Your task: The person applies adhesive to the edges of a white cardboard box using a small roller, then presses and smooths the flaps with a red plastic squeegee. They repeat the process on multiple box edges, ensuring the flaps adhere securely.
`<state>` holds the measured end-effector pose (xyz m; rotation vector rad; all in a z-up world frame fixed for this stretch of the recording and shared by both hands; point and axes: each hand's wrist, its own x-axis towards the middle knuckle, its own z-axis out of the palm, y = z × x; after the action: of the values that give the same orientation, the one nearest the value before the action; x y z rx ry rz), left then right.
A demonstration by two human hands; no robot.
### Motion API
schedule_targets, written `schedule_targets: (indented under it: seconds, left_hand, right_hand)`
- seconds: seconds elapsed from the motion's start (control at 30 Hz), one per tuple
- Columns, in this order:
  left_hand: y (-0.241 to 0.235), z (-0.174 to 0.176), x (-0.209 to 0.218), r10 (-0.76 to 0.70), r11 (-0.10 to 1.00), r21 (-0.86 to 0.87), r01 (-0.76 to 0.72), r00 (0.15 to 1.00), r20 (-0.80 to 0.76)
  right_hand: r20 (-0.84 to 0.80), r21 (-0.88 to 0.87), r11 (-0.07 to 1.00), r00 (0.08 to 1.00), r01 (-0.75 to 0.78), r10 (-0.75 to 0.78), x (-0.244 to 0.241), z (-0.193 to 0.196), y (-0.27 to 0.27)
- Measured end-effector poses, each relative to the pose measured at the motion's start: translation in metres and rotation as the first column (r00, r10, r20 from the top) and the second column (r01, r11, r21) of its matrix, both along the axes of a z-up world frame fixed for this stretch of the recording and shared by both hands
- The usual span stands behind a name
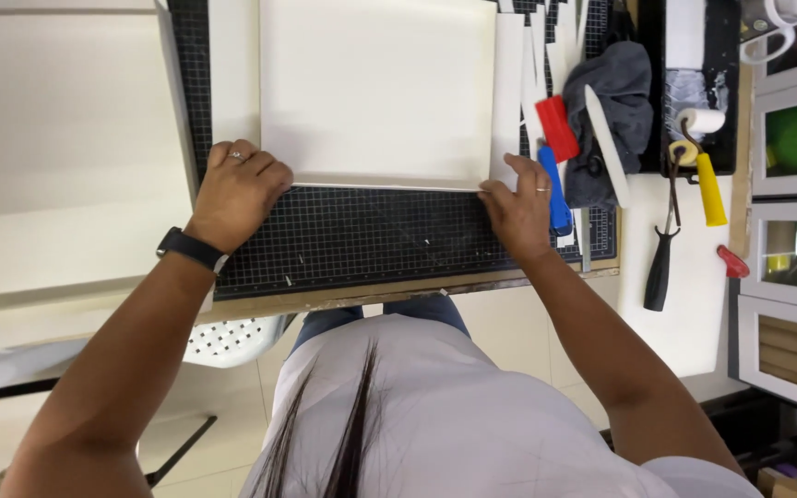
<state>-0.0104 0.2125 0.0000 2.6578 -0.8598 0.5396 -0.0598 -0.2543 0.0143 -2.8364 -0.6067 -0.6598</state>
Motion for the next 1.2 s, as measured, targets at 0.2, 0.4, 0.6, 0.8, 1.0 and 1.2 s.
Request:
schedule_targets:
  seconds: [0.2,0.4,0.6,0.8,1.0,1.2]
  left_hand:
    - [0.01,0.008,0.003,-0.003,0.99,0.14,0.012,0.998,-0.07]
    - [0.017,0.005,0.003,-0.024,0.974,0.227,0.025,1.0,-0.007]
    - [0.015,0.016,0.0,-0.014,0.954,0.299,0.012,1.0,0.005]
    - [0.017,0.025,0.005,-0.035,0.941,0.337,0.034,0.999,-0.003]
    - [0.018,0.041,0.02,-0.076,0.942,0.324,0.087,0.996,-0.047]
    - [-0.053,0.061,0.126,-0.1,0.968,0.233,0.096,0.995,0.006]
  right_hand:
    - [0.002,-0.076,0.997,1.0,-0.015,0.015,0.008,0.0,-0.001]
    - [0.003,-0.181,0.983,0.999,-0.036,0.037,0.012,-0.001,-0.002]
    - [-0.028,-0.253,0.967,0.999,-0.039,0.033,0.012,0.009,0.004]
    - [-0.11,-0.217,0.975,0.993,-0.054,0.031,0.012,0.006,0.002]
    - [-0.154,0.087,0.994,0.984,-0.072,0.085,0.029,0.037,-0.018]
    - [0.006,-0.04,0.907,0.908,0.419,-0.419,0.05,0.026,-0.141]
